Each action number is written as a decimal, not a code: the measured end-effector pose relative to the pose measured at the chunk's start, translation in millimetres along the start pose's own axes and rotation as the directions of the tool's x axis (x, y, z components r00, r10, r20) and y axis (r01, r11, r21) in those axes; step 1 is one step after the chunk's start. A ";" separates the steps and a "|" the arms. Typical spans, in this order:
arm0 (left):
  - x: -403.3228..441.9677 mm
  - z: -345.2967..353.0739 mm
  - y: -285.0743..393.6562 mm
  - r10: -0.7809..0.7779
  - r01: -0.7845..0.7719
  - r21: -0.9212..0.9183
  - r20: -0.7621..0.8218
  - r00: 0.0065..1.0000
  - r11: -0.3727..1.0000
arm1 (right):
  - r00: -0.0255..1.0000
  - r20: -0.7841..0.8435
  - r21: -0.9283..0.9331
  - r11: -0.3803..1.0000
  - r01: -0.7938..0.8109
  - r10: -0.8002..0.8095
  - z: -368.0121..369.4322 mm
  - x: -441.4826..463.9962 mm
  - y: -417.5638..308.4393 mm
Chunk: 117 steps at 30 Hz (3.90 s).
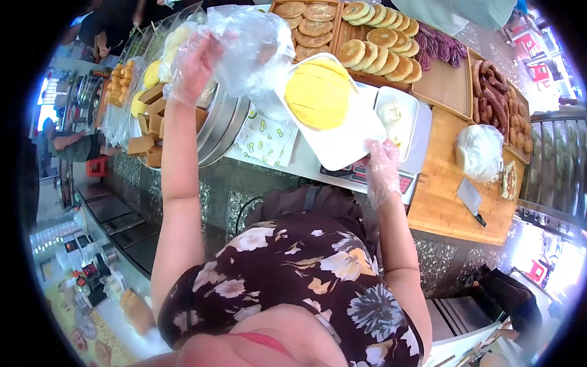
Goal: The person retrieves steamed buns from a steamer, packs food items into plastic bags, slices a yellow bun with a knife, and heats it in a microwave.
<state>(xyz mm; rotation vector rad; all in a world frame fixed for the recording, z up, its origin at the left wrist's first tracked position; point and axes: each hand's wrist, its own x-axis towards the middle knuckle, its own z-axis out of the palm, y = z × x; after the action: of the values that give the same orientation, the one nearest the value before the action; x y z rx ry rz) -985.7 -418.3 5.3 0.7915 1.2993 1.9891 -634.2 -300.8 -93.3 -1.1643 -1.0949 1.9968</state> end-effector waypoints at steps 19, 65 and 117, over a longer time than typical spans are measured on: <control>-261.5 -212.9 101.7 -0.152 0.264 0.172 -0.485 0.861 0.949 | 0.686 0.693 -0.467 0.863 0.192 0.222 310.3 -70.0 36.8; -774.4 -1652.1 572.6 0.020 -0.542 -0.246 -0.899 0.437 0.804 | -0.365 0.656 -0.745 0.642 -0.179 0.660 1801.7 -585.7 902.1; -1144.9 -2512.8 842.6 0.283 0.227 -0.224 0.261 -0.923 0.948 | -0.653 0.039 -0.812 0.405 0.421 0.756 2771.6 -1043.3 1424.8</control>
<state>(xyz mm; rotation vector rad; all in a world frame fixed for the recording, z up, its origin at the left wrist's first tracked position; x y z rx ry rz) -2334.5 -2961.4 -214.9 1.9053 -0.8749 -0.2145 -2725.2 -2836.2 -103.9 -0.5415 0.9032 -1.0475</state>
